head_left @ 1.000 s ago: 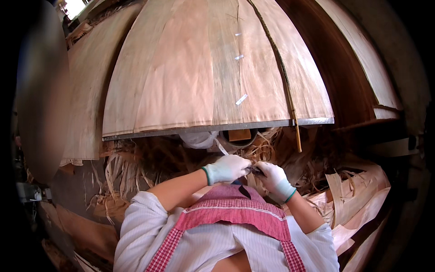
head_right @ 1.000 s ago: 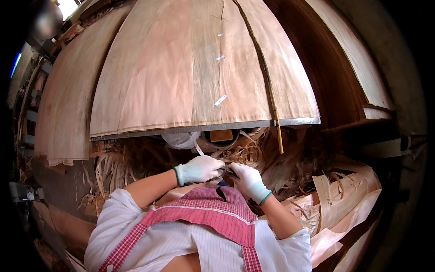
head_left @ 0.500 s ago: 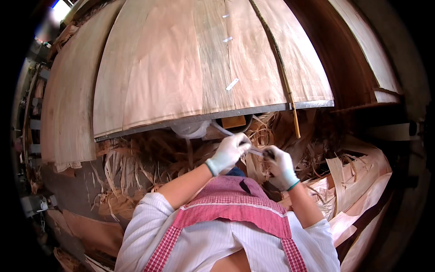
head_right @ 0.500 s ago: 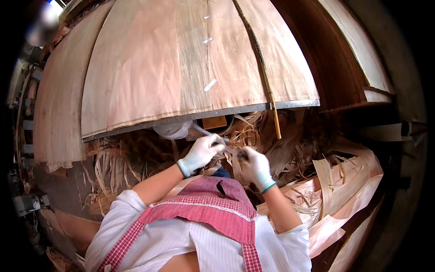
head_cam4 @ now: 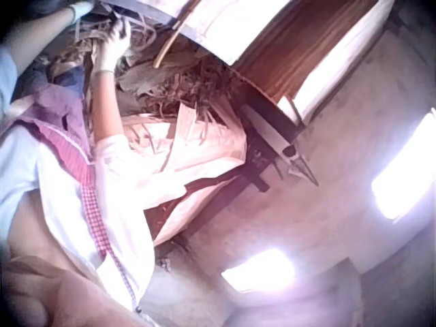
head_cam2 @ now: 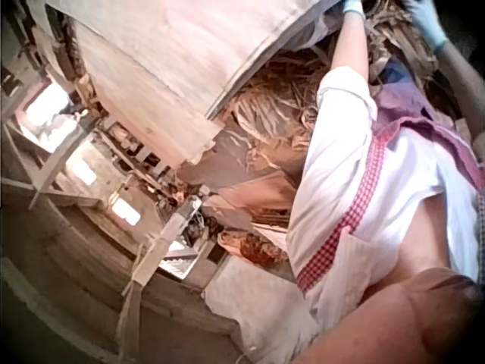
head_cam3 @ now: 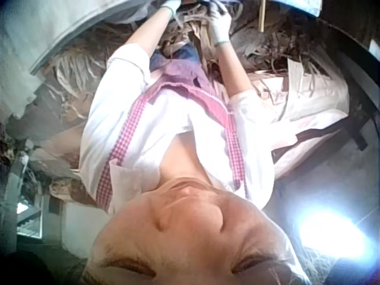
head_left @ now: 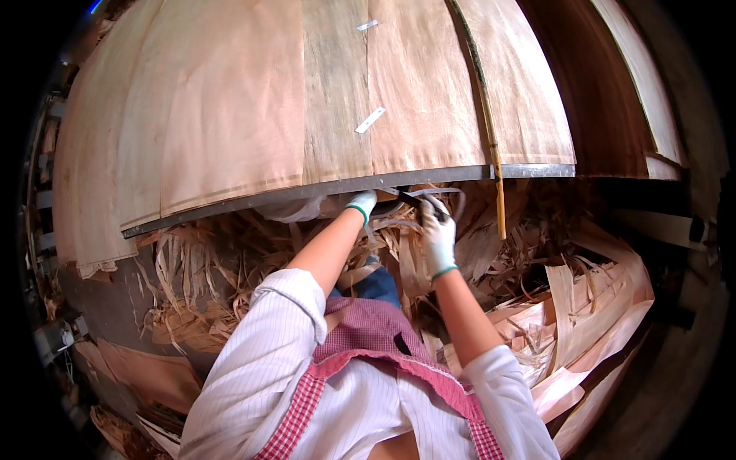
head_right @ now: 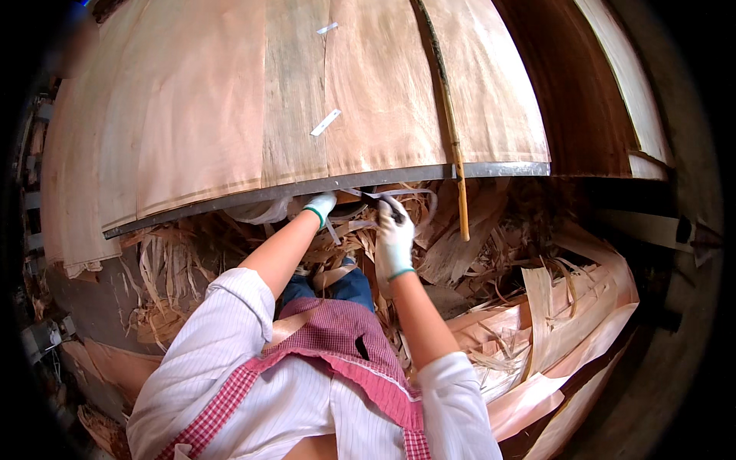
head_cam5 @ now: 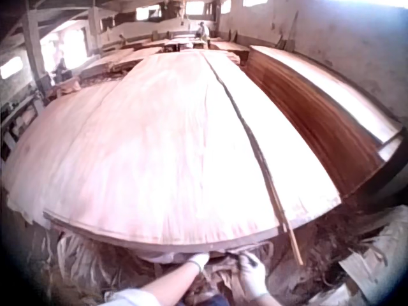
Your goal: The person uses a utility knife to peel thin layers of wood veneer from a large wooden board. They systematically remove strips of veneer, lifting and pulling them away from the surface, and occasionally discard the removed pieces. The process involves precise cutting and peeling motions to separate the veneer layers.
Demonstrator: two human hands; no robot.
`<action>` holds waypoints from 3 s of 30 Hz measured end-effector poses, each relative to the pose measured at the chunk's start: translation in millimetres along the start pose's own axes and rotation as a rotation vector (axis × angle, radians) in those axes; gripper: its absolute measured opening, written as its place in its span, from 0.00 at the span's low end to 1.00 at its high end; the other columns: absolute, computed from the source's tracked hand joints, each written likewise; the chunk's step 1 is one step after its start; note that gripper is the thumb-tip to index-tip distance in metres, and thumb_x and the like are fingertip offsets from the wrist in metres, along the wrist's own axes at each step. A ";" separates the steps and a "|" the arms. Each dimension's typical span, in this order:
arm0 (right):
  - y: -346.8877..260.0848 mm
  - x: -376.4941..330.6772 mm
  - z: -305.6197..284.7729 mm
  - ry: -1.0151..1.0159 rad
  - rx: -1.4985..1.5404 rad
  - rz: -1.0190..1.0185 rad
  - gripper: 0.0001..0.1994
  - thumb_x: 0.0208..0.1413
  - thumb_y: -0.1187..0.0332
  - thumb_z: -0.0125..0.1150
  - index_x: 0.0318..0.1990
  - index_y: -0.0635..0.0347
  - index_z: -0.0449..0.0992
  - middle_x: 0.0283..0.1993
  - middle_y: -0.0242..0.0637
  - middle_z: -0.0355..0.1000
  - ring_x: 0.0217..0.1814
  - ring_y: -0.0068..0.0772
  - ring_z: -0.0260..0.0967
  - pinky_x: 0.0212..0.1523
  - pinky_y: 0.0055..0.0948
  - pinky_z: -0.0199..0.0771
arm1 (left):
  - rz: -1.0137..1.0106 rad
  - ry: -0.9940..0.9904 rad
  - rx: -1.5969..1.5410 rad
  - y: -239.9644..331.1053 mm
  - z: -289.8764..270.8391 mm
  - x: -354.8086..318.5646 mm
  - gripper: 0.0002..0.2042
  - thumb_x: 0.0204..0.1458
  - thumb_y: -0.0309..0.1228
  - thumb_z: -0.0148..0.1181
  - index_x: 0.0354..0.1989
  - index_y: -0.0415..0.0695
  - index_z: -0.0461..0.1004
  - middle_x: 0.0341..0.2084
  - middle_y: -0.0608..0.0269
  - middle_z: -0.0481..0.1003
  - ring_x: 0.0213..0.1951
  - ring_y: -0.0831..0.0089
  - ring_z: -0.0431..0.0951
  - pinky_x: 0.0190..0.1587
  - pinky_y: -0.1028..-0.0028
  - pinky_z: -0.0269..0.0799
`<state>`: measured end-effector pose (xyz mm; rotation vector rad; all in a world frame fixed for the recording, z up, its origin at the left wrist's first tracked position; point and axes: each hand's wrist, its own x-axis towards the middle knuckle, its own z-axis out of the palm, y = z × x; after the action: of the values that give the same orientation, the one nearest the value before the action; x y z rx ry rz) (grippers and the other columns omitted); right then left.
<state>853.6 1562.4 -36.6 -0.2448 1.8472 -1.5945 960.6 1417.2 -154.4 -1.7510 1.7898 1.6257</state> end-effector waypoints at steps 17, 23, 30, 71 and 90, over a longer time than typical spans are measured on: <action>64.0 50.3 39.8 -0.380 -0.664 -0.362 0.13 0.49 0.68 0.61 0.43 0.60 0.77 0.46 0.54 0.72 0.44 0.57 0.71 0.45 0.45 0.72 | -0.523 1.588 0.541 -304.0 -424.8 -457.1 0.16 0.52 0.36 0.58 0.39 0.32 0.73 0.32 0.40 0.77 0.33 0.48 0.78 0.35 0.56 0.72; 1.4 -20.9 93.8 -0.877 -0.909 -0.721 0.08 0.47 0.72 0.60 0.36 0.64 0.73 0.44 0.52 0.69 0.48 0.58 0.66 0.45 0.45 0.70 | -0.176 1.273 -0.107 -263.2 -375.8 -444.6 0.08 0.51 0.29 0.57 0.35 0.36 0.76 0.30 0.54 0.77 0.34 0.63 0.76 0.39 0.69 0.70; -104.5 -158.5 200.4 -1.364 -0.245 -0.273 0.17 0.61 0.64 0.54 0.53 0.65 0.68 0.51 0.41 0.69 0.54 0.31 0.65 0.55 0.27 0.65 | 0.532 0.547 -0.596 -74.0 -219.6 -320.6 0.04 0.51 0.24 0.58 0.33 0.39 0.70 0.27 0.66 0.70 0.34 0.79 0.70 0.38 0.76 0.68; -69.6 -32.9 525.0 -0.882 -1.068 -0.696 0.12 0.49 0.65 0.56 0.36 0.61 0.79 0.38 0.52 0.75 0.43 0.54 0.73 0.45 0.44 0.73 | 0.262 1.156 1.015 -140.7 -413.6 -49.2 0.22 0.55 0.28 0.42 0.59 0.39 0.64 0.58 0.55 0.67 0.62 0.58 0.63 0.66 0.63 0.51; -111.8 65.3 212.3 -0.515 -0.932 -0.041 0.12 0.51 0.68 0.62 0.38 0.70 0.76 0.29 0.46 0.76 0.29 0.35 0.74 0.29 0.30 0.71 | 0.698 0.591 0.859 80.3 -224.0 -60.6 0.21 0.55 0.24 0.40 0.59 0.40 0.65 0.62 0.53 0.63 0.64 0.60 0.60 0.69 0.64 0.48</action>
<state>899.1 1329.8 38.9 -0.9946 2.0074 -0.4920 1037.4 1266.7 23.7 -1.2837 2.9571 0.2034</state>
